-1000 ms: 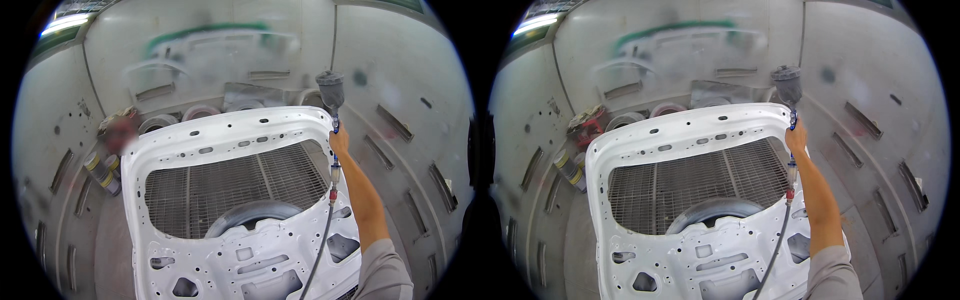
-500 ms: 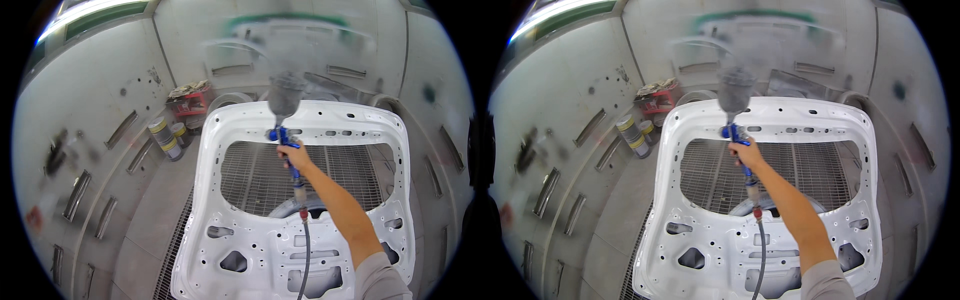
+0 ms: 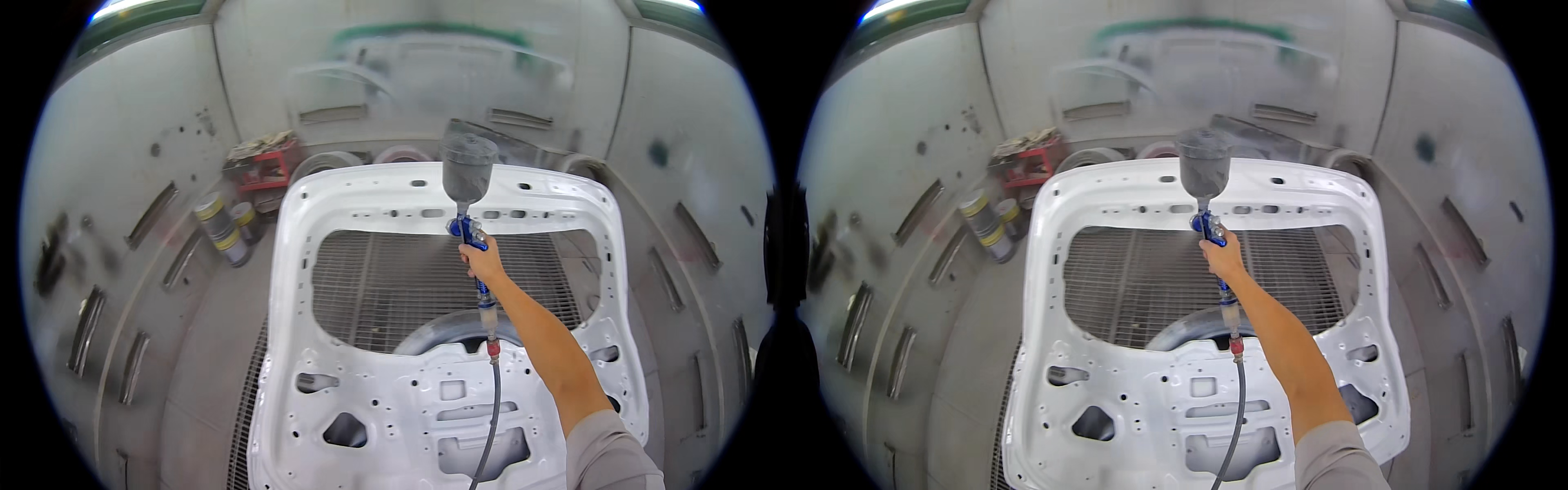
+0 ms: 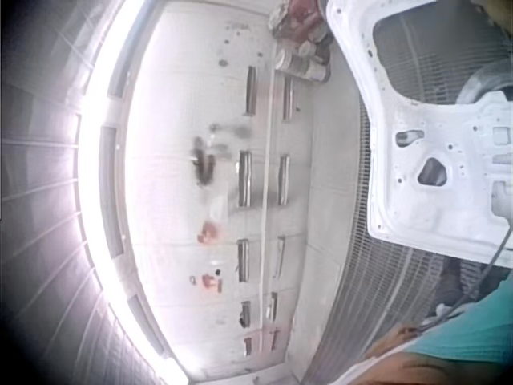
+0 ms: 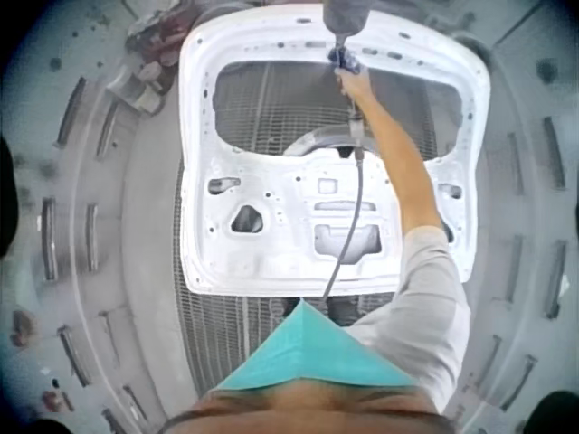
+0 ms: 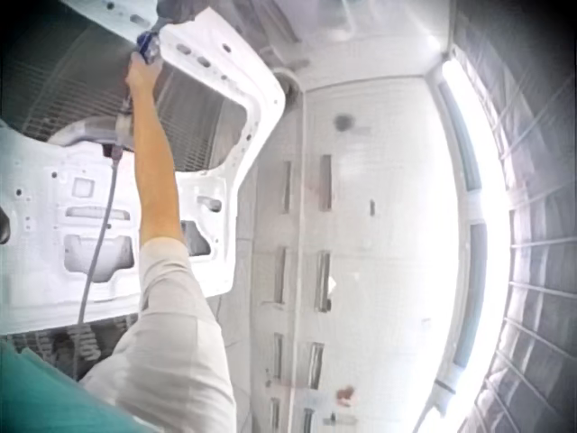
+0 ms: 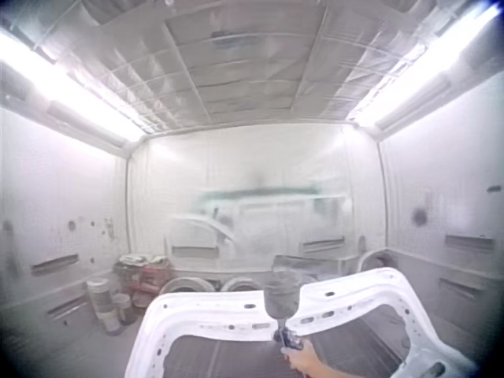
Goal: The person wipes a white car hood with a cloth, then uses a spray gun to apply white paint across the surface. The person moves around the part to cover different areas with multiple passes.
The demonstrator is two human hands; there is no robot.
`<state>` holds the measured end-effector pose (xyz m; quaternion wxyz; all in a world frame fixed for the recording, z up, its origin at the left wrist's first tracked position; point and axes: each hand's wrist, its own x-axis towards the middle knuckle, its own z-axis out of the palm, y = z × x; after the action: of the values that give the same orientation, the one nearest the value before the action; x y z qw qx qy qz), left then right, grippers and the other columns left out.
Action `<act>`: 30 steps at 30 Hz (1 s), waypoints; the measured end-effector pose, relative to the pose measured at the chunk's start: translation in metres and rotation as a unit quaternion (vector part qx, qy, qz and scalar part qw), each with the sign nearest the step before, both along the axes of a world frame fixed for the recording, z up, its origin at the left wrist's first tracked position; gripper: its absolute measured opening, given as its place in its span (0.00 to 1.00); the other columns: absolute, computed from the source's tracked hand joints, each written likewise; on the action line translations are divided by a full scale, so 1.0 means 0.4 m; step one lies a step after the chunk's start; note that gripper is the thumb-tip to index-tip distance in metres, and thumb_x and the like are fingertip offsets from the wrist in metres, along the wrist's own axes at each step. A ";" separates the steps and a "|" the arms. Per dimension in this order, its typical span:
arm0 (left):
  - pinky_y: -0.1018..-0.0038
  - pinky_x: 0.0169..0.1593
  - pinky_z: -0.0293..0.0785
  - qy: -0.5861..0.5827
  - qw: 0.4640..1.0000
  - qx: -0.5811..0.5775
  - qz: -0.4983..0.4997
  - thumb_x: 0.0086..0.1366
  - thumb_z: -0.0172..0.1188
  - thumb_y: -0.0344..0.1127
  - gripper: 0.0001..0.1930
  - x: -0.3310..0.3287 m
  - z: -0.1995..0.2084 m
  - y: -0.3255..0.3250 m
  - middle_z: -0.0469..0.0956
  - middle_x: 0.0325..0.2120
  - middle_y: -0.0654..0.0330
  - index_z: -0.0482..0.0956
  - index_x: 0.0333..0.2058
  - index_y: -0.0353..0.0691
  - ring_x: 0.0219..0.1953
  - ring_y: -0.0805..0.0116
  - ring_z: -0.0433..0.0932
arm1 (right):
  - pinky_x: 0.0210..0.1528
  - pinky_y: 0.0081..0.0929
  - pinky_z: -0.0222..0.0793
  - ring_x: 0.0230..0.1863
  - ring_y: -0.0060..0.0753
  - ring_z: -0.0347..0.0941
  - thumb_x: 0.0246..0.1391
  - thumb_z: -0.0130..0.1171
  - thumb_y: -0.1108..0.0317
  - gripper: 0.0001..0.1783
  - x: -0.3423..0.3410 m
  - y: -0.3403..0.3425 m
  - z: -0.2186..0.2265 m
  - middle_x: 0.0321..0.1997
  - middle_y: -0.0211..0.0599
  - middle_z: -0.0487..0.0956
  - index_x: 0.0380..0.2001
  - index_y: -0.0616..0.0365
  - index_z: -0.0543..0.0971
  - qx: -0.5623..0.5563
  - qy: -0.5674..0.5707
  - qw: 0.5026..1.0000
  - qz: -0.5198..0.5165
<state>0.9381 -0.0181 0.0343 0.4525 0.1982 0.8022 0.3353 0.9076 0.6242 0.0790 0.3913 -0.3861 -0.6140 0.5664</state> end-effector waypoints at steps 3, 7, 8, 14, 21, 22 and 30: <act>0.66 0.41 0.72 -0.003 1.000 0.001 -0.023 0.58 0.64 0.36 0.14 0.008 -0.003 0.035 0.80 0.32 0.53 0.80 0.40 0.34 0.34 0.62 0.76 | 0.12 0.24 0.61 0.14 0.22 0.66 0.48 0.60 0.71 0.10 0.178 0.086 -0.008 0.17 0.30 0.71 0.36 0.59 0.75 0.035 -0.036 0.996 -0.070; 0.66 0.41 0.72 -0.006 0.999 0.000 -0.046 0.58 0.64 0.36 0.14 0.023 0.000 0.068 0.80 0.32 0.54 0.80 0.41 0.34 0.35 0.62 0.76 | 0.12 0.25 0.61 0.14 0.23 0.66 0.46 0.59 0.71 0.05 0.395 0.152 0.010 0.17 0.31 0.72 0.25 0.60 0.74 0.043 -0.054 0.985 -0.159; 0.66 0.41 0.72 -0.008 0.999 -0.001 -0.050 0.58 0.64 0.36 0.15 0.029 0.000 0.072 0.80 0.32 0.54 0.80 0.41 0.34 0.35 0.62 0.76 | 0.12 0.24 0.61 0.13 0.23 0.66 0.46 0.59 0.71 0.06 0.437 0.158 0.013 0.17 0.31 0.72 0.23 0.60 0.74 0.060 -0.056 0.980 -0.181; 0.67 0.41 0.72 -0.022 0.997 -0.007 -0.076 0.58 0.63 0.36 0.15 0.058 0.007 0.090 0.80 0.32 0.54 0.80 0.42 0.34 0.35 0.63 0.76 | 0.12 0.24 0.61 0.13 0.24 0.65 0.44 0.57 0.72 0.04 0.749 0.278 0.009 0.17 0.32 0.72 0.23 0.60 0.74 0.069 -0.099 0.944 -0.306; 0.67 0.41 0.72 -0.035 0.998 -0.029 -0.047 0.59 0.63 0.36 0.15 0.105 0.033 0.020 0.80 0.32 0.55 0.80 0.42 0.34 0.35 0.64 0.76 | 0.35 0.44 0.72 0.33 0.45 0.78 0.50 0.56 0.70 0.31 0.761 0.281 -0.019 0.33 0.45 0.79 0.60 0.59 0.66 0.197 -0.225 0.843 -0.446; 0.67 0.41 0.72 -0.041 0.998 -0.031 -0.040 0.59 0.63 0.36 0.15 0.111 0.034 0.004 0.80 0.32 0.55 0.80 0.42 0.34 0.35 0.65 0.76 | 0.41 0.46 0.72 0.38 0.48 0.79 0.51 0.56 0.69 0.33 0.751 0.299 -0.040 0.37 0.46 0.80 0.63 0.58 0.63 0.239 -0.263 0.803 -0.479; 0.68 0.42 0.72 -0.166 0.966 -0.173 0.099 0.60 0.63 0.36 0.15 0.264 0.099 -0.233 0.80 0.33 0.56 0.80 0.43 0.34 0.35 0.66 0.76 | 0.13 0.21 0.62 0.20 0.19 0.69 0.55 0.55 0.70 0.11 0.330 0.122 -0.027 0.23 0.31 0.75 0.42 0.58 0.74 0.044 -0.106 0.989 -0.095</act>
<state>1.0437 -0.1114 0.0737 0.5709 -0.0218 0.7775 0.2628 1.0396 0.6730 0.0684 0.3929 -0.4831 -0.6363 0.4553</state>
